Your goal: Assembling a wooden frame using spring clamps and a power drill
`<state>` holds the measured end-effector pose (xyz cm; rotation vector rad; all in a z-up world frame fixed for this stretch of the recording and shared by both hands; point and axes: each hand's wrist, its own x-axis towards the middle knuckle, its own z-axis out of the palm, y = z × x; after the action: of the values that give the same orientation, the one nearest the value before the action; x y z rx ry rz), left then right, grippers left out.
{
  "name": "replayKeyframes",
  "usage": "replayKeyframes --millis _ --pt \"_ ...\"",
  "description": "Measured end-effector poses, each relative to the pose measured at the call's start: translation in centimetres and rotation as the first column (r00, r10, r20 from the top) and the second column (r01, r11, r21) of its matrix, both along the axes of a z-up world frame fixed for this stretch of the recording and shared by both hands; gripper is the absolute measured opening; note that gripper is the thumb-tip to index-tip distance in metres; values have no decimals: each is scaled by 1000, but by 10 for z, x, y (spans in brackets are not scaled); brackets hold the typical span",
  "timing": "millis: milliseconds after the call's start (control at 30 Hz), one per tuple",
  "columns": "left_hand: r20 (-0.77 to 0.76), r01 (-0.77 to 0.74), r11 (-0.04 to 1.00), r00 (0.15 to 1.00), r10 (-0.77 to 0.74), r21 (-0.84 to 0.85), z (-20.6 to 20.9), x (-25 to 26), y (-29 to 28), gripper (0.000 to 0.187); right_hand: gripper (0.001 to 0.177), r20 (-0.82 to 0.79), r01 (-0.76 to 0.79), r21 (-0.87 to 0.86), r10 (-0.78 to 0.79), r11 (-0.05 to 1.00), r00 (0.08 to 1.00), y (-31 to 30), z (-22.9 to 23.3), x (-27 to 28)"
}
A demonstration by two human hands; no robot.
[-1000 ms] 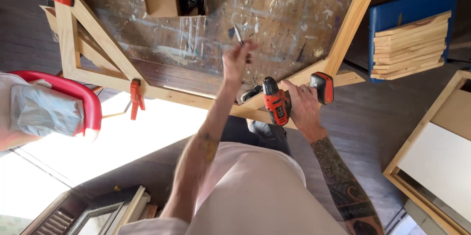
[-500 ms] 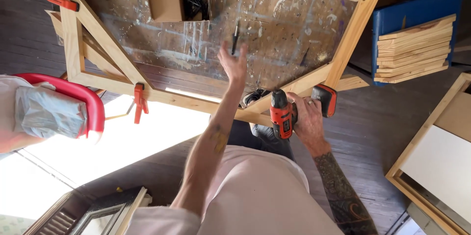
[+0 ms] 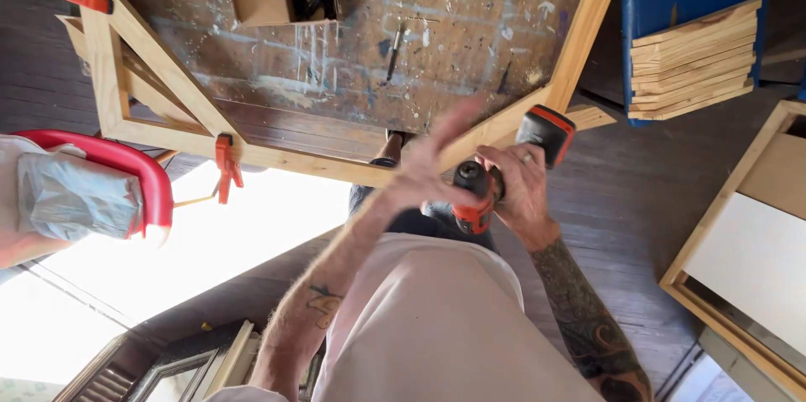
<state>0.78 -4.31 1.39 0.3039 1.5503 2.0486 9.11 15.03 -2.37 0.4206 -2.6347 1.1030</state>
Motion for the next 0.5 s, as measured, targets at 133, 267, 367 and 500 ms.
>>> replayKeyframes --millis 133,267,367,500 --pt "331 -380 919 885 328 105 -9 -6 -30 47 34 -16 125 -8 -125 992 992 2 18 0" --pt "-38 -154 985 987 157 72 56 17 -24 79 38 -37 89 -18 -89 996 995 6 11 -6" --pt "-74 -84 992 994 77 -92 56 34 10 106 62 -48 3 -69 -6 998 999 28 -45 24" --pt "-238 -27 999 971 18 -35 19 6 7 95 31 -20 41 -6 -42 999 999 -2 18 -3"
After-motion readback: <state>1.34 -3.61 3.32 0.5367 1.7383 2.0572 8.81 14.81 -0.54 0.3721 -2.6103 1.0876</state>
